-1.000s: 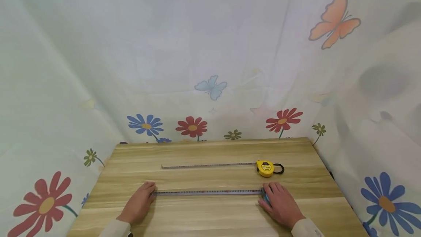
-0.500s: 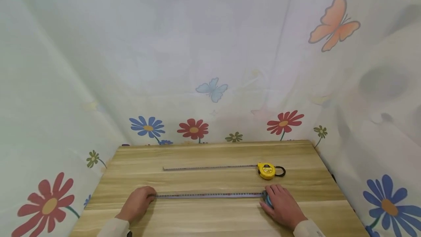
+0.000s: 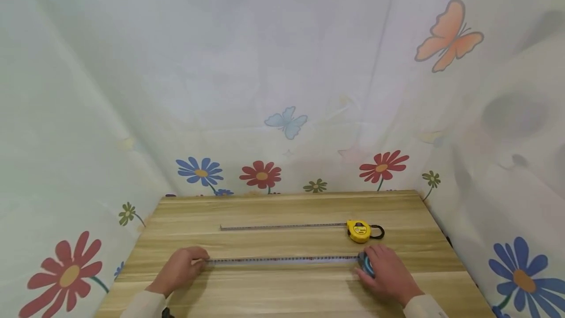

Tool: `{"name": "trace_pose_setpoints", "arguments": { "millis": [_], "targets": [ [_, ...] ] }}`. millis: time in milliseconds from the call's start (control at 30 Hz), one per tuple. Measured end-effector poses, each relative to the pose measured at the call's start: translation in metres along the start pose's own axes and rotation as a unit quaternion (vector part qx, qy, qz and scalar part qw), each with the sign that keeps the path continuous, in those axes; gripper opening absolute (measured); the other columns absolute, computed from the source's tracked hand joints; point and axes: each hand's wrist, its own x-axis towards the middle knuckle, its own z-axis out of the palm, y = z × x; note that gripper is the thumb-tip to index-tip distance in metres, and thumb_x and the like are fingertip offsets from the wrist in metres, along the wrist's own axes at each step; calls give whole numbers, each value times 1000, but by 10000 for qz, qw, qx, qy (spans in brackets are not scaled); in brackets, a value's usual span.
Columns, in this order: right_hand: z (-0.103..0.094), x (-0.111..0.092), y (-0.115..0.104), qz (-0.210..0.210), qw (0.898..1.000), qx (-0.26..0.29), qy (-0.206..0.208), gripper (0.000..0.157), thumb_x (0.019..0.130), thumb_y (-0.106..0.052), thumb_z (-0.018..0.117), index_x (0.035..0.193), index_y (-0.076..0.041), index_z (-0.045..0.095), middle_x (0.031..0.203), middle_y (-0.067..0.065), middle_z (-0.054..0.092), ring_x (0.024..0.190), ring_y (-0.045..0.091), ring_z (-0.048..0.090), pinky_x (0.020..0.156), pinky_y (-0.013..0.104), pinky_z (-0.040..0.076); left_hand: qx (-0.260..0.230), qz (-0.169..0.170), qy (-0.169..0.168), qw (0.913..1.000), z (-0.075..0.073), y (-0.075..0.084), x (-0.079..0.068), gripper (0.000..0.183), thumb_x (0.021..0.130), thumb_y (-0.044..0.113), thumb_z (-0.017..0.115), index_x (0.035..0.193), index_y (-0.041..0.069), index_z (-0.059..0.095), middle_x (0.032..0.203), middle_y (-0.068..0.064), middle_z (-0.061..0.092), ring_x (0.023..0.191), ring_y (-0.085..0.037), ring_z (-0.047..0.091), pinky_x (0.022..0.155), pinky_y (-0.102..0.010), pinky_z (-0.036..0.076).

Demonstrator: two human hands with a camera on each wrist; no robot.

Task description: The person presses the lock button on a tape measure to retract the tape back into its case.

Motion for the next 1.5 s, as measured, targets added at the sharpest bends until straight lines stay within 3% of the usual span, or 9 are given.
{"name": "trace_pose_setpoints", "arguments": {
  "millis": [300,500,800,1133,1500],
  "targets": [
    [-30,3,2,-139,9992,48,369,47,92,-44,78,120,-7,68,112,3,66,96,15,61,83,44,57,-401,-153,-65,9991,-27,8,11,12,87,15,82,96,24,81,102,7,78,92,-12,74,77,-26,61],
    [-59,3,0,-161,9982,99,562,53,91,-45,78,123,-5,67,114,7,67,96,19,62,82,45,58,-1131,-10,217,9933,-48,17,20,14,89,12,81,96,25,81,101,6,77,88,-4,72,76,-22,61],
    [-98,11,-10,-498,9947,-10,896,48,88,-42,81,118,-7,69,111,5,68,93,15,60,74,38,57,-1661,50,820,9827,-74,22,14,18,89,6,81,99,21,82,102,2,78,85,-1,72,72,-23,62],
    [-127,9,-27,-571,9947,-119,848,46,87,-44,82,114,-9,70,108,3,68,91,15,58,77,39,58,-2167,-438,888,9712,-86,21,6,17,92,13,80,99,28,81,102,0,79,85,-2,73,72,-24,62],
    [-137,7,-32,-607,9940,-236,883,46,86,-41,82,113,-6,71,107,6,69,89,17,60,78,42,58,-2358,-756,951,9642,-93,23,4,13,91,14,81,100,23,82,102,-2,79,86,-1,73,73,-24,62]
  ]
}}
